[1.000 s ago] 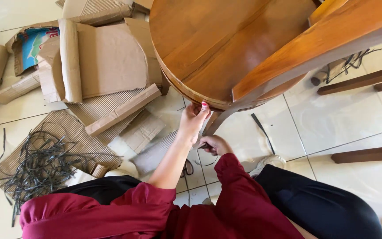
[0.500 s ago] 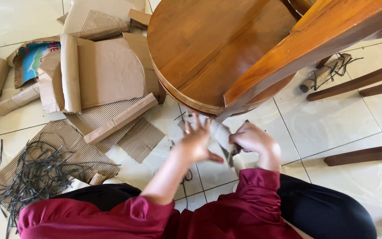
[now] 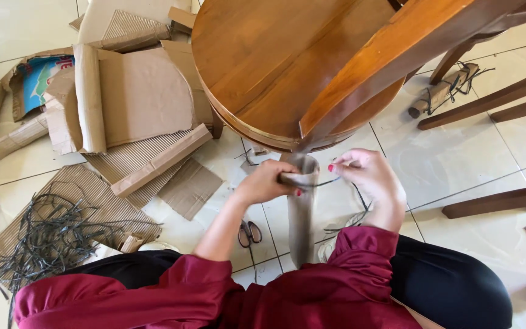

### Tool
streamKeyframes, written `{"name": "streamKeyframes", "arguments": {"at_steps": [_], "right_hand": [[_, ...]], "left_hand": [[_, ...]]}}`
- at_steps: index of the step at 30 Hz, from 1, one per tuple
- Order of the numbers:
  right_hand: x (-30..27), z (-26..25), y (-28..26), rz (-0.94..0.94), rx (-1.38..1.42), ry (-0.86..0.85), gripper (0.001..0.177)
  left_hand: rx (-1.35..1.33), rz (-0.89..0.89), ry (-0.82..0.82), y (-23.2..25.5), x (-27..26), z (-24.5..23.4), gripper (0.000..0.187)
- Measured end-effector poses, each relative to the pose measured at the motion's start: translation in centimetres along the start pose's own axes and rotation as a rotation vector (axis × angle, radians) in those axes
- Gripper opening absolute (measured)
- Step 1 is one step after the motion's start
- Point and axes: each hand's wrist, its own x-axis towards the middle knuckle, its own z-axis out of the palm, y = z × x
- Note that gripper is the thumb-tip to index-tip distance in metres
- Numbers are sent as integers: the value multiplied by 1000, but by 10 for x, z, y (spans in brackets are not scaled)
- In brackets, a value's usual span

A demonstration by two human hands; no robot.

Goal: Wrapping wooden chair legs with protective cardboard and securing them with plastic ties

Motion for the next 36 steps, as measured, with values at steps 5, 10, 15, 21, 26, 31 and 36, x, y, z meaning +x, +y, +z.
{"name": "streamKeyframes", "arguments": {"at_steps": [5, 10, 15, 21, 26, 31, 36], "right_hand": [[25, 25, 31, -216, 287, -269, 68], [60, 63, 97, -280, 557, -435, 71], [77, 74, 101, -122, 405, -71, 44], [78, 97, 103, -20, 277, 79, 45], [78, 88, 80, 29, 214, 145, 53], [72, 76, 61, 69, 120, 241, 62], [84, 103, 76, -79, 345, 345, 58]], "left_hand": [[-271, -40, -114, -12, 4, -16, 20], [-137, -48, -127, -21, 4, -25, 15], [122, -158, 185, -25, 10, -26, 33], [-11, -223, 267, -60, 6, -17, 21], [41, -282, 356, -92, 14, -5, 38], [-615, -216, 475, -88, 16, 18, 39], [-781, -101, 678, -124, 38, 55, 67]]}}
